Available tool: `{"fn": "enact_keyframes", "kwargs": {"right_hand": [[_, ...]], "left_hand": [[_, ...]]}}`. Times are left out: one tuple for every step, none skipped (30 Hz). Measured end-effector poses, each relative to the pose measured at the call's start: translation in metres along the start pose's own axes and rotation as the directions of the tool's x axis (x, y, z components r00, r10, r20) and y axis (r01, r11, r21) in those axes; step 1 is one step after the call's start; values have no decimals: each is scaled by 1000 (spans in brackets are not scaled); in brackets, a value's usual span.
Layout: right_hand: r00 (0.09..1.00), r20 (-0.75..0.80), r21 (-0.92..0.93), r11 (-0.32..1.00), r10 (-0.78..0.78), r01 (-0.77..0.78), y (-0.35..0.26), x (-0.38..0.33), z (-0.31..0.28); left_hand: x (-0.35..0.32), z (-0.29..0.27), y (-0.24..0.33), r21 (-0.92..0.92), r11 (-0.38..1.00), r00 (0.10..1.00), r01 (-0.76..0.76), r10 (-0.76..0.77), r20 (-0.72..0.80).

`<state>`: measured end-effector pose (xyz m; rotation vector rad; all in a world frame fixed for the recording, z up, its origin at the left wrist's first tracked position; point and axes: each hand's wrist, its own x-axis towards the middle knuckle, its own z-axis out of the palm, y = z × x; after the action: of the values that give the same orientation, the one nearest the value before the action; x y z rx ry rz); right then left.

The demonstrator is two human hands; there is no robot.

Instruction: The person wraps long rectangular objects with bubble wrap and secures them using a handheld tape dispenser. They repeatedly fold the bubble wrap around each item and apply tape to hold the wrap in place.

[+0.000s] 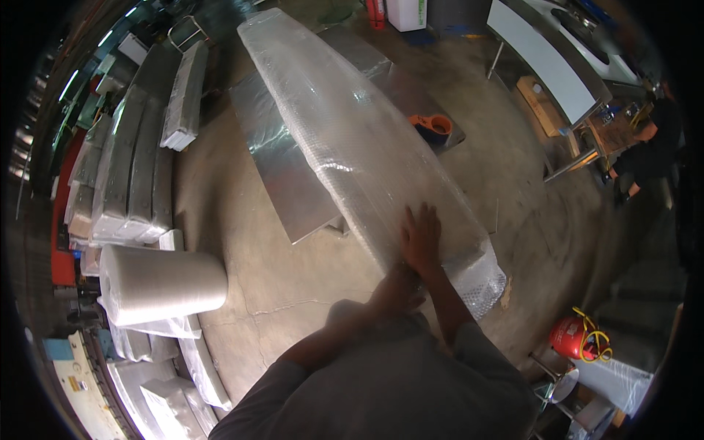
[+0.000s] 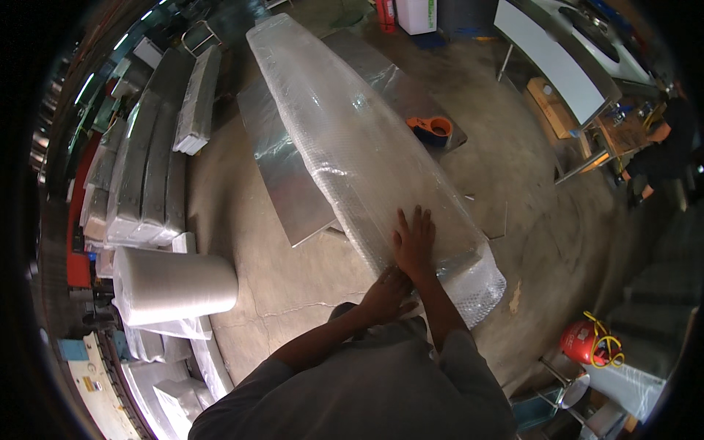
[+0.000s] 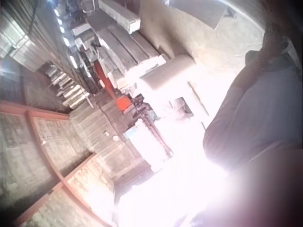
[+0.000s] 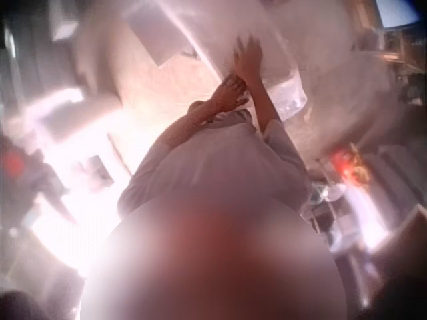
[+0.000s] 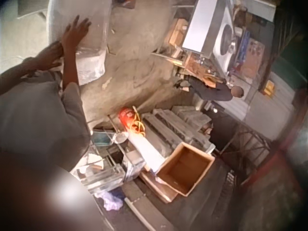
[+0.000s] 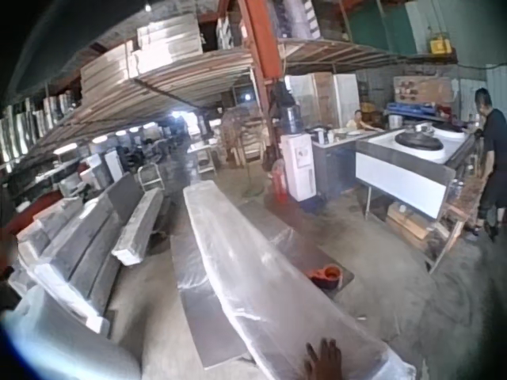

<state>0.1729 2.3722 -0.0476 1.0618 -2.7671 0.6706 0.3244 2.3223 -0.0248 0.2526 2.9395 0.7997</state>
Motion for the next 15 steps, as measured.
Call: {"fn": "enact_keyframes", "kwargs": {"right_hand": [[998,57,-36,999,12,-10,-2,-4,5],[988,142,-95,994,58,-45,-3,-8,9],[993,117,-98,995,35,-24,-5,-11,11],[992,116,-128,991,47,-32,-6,-14,13],[995,92,-161,987,41,-25,-7,-16,14],[996,79,-157,987,47,-34,-9,-18,16],[999,44,-160,987,31,-24,-11,-20,18],[1000,-15,-148,989,17,-19,-15,-24,19],[994,56,-178,981,89,-78,-18,-26,21],[992,43,-179,978,116,-106,-22,-28,23],[984,57,-174,973,167,-155,-27,-31,24],[968,94,-189,959,231,-210,-32,-33,24],[954,106,-198,946,280,-255,-39,-33,23],[947,133,-188,945,294,-267,-44,-32,20],[926,179,-188,935,333,-300,-50,-28,14]], "left_hand": [[-2,-4,-7,-35,999,998,-39,41,49],[-5,-10,-16,-73,994,992,-81,88,91],[-5,-18,-28,-110,968,973,-227,219,-77],[-3,-30,-47,-196,948,965,-250,261,33],[1,-44,-69,-283,922,939,-263,312,143],[4,-59,-91,-342,907,888,-246,353,296],[12,-76,-118,-257,905,901,-338,390,188],[19,-95,-145,-174,953,957,-248,269,106],[27,-115,-175,-76,953,951,-293,282,-125],[45,-134,-204,7,980,973,-199,198,-115],[62,-152,-232,74,972,959,-223,233,-164],[75,-163,-255,162,957,929,-241,276,-249],[83,-170,-274,215,942,941,-256,294,-167],[92,-177,-294,280,917,940,-285,325,-106],[100,-182,-312,348,877,921,-331,381,-84]]}}
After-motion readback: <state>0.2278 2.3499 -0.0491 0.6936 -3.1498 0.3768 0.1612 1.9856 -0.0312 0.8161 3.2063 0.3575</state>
